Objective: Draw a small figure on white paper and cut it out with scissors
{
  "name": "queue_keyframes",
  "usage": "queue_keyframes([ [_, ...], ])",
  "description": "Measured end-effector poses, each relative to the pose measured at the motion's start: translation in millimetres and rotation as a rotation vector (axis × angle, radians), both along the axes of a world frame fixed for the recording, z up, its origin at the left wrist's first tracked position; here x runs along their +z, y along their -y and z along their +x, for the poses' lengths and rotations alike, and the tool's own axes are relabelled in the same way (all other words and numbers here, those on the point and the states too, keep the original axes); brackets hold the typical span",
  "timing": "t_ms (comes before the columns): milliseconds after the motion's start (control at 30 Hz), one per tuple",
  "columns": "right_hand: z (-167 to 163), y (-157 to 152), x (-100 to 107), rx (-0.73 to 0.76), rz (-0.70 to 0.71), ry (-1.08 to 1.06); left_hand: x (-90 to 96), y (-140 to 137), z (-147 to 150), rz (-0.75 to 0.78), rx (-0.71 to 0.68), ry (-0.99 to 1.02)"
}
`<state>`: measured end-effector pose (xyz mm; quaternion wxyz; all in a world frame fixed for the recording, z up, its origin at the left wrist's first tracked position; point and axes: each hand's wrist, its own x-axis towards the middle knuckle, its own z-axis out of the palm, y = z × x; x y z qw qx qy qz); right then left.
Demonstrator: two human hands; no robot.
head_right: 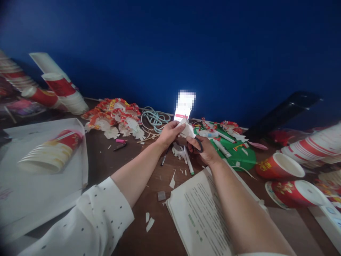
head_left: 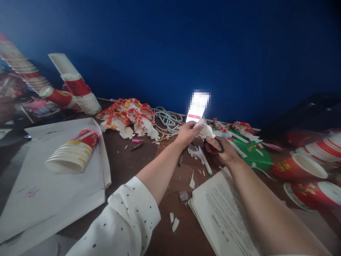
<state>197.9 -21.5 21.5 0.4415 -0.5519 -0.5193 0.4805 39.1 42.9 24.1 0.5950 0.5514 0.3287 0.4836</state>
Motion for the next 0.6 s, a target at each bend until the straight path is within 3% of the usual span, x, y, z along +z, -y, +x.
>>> queue_keyframes([
  [367,-0.4,0.0,-4.0,-0.005,0.009,-0.097,-3.1,0.0,1.6,0.057,-0.017,0.054],
  [600,-1.8,0.8,-4.9,-0.012,-0.002,-0.123,-6.5,-2.2,4.4,0.018,-0.047,0.123],
])
